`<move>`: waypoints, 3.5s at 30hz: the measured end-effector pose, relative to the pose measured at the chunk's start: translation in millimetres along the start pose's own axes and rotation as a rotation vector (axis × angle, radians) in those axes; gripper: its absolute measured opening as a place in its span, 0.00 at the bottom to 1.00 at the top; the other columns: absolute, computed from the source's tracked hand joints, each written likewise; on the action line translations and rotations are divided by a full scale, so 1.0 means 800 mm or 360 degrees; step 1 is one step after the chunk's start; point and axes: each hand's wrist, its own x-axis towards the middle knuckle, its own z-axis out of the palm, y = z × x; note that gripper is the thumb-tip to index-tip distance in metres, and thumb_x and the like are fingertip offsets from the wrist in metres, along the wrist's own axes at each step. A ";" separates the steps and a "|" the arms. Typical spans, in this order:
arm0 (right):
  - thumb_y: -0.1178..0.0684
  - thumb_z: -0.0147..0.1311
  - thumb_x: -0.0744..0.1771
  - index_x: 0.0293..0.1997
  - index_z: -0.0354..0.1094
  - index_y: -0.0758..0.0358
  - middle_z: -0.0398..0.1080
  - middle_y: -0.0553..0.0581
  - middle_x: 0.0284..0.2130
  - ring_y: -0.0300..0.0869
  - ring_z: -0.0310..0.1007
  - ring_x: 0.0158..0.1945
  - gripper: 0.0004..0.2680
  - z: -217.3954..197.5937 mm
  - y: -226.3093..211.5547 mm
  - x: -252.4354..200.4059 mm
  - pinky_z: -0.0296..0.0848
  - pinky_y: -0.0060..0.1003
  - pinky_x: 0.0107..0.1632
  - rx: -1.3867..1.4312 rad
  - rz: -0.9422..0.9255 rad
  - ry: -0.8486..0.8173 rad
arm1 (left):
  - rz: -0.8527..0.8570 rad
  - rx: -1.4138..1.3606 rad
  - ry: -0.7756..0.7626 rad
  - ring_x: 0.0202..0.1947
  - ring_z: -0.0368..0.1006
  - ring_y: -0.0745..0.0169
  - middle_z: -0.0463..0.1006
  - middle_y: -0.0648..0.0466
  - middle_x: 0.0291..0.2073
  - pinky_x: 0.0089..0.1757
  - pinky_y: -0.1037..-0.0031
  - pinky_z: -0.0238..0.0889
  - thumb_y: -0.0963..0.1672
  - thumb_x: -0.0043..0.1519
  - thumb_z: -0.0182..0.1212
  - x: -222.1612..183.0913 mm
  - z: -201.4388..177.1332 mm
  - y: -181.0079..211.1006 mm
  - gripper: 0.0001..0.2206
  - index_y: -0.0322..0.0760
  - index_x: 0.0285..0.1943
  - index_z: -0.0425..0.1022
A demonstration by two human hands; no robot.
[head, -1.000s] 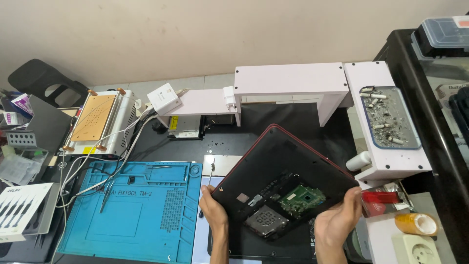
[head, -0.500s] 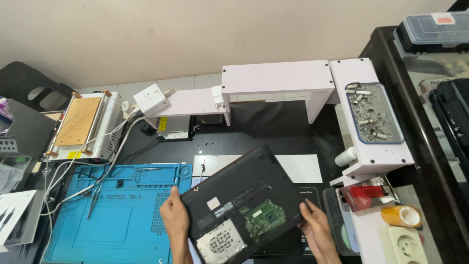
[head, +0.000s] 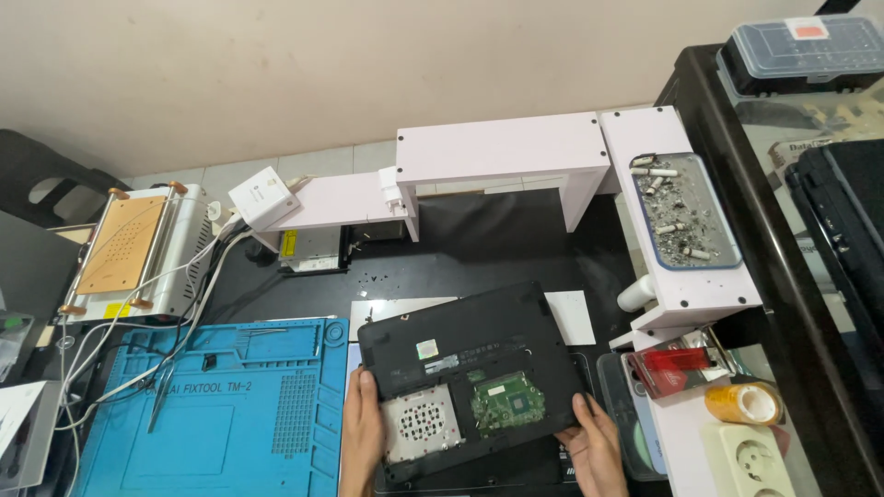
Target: Assembling the bottom casing and internal components of a laptop at a repair station.
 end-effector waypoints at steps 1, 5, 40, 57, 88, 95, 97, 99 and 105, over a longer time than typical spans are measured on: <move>0.47 0.49 0.69 0.61 0.65 0.72 0.76 0.62 0.45 0.45 0.77 0.45 0.18 0.001 -0.003 0.001 0.75 0.42 0.49 0.0003 -0.0006 0.0005 | 0.0003 -0.0001 -0.0008 0.45 0.72 0.51 0.80 0.42 0.43 0.50 0.66 0.64 0.51 0.72 0.40 0.008 0.009 0.000 0.22 0.30 0.58 0.73; 0.46 0.49 0.70 0.60 0.66 0.68 0.75 0.60 0.44 0.43 0.75 0.44 0.17 0.018 -0.022 -0.003 0.71 0.41 0.49 -0.0106 -0.0017 0.0116 | 0.0121 0.0392 0.0107 0.45 0.77 0.36 0.81 0.35 0.42 0.46 0.60 0.67 0.52 0.71 0.39 0.029 0.033 0.030 0.22 0.31 0.58 0.71; 0.41 0.52 0.69 0.52 0.67 0.75 0.77 0.67 0.28 0.50 0.82 0.29 0.20 0.019 -0.034 0.045 0.80 0.41 0.35 -0.1009 -0.0128 0.0141 | 0.0484 0.0915 0.0207 0.41 0.75 0.36 0.76 0.37 0.44 0.41 0.55 0.69 0.42 0.67 0.50 0.053 0.072 0.037 0.15 0.25 0.56 0.75; 0.57 0.64 0.62 0.63 0.61 0.65 0.78 0.58 0.36 0.41 0.80 0.38 0.23 0.041 -0.045 -0.055 0.80 0.35 0.41 -0.1577 -0.0613 0.0333 | 0.0729 0.1171 0.0318 0.47 0.72 0.39 0.75 0.41 0.44 0.44 0.56 0.69 0.42 0.66 0.55 0.054 0.071 0.011 0.10 0.29 0.52 0.74; 0.56 0.69 0.60 0.71 0.52 0.44 0.71 0.57 0.40 0.39 0.75 0.36 0.33 0.038 -0.056 -0.083 0.80 0.34 0.45 -0.2179 -0.0048 -0.0531 | 0.0108 0.0710 -0.0691 0.32 0.70 0.55 0.74 0.47 0.31 0.40 0.69 0.68 0.40 0.59 0.66 -0.048 -0.032 -0.016 0.17 0.39 0.56 0.67; 0.59 0.66 0.62 0.64 0.63 0.54 0.74 0.57 0.40 0.38 0.77 0.41 0.24 0.077 -0.059 -0.055 0.78 0.34 0.46 -0.1460 -0.0523 -0.0356 | 0.0293 0.0264 -0.0134 0.34 0.69 0.65 0.75 0.49 0.33 0.39 0.72 0.66 0.41 0.63 0.61 -0.014 0.003 0.007 0.14 0.37 0.58 0.76; 0.60 0.66 0.61 0.64 0.66 0.55 0.74 0.57 0.41 0.38 0.76 0.41 0.24 0.098 -0.066 -0.040 0.78 0.33 0.46 -0.1401 -0.0820 -0.0191 | 0.0405 0.0134 -0.0012 0.37 0.72 0.66 0.77 0.51 0.36 0.43 0.74 0.67 0.40 0.63 0.60 0.000 0.025 0.013 0.15 0.37 0.59 0.76; 0.59 0.65 0.62 0.64 0.68 0.55 0.75 0.57 0.43 0.38 0.75 0.41 0.23 0.121 -0.076 -0.025 0.78 0.34 0.44 -0.1476 -0.0985 -0.0060 | 0.0531 0.0149 0.0156 0.37 0.71 0.62 0.78 0.52 0.40 0.42 0.71 0.68 0.40 0.64 0.59 0.014 0.044 0.026 0.15 0.37 0.60 0.76; 0.58 0.64 0.62 0.64 0.68 0.55 0.77 0.56 0.41 0.39 0.76 0.39 0.22 0.130 -0.090 0.005 0.77 0.35 0.46 -0.1598 -0.1190 -0.0001 | 0.0593 0.0257 0.0271 0.37 0.74 0.56 0.78 0.48 0.40 0.41 0.68 0.69 0.41 0.66 0.55 0.038 0.077 0.044 0.15 0.37 0.61 0.76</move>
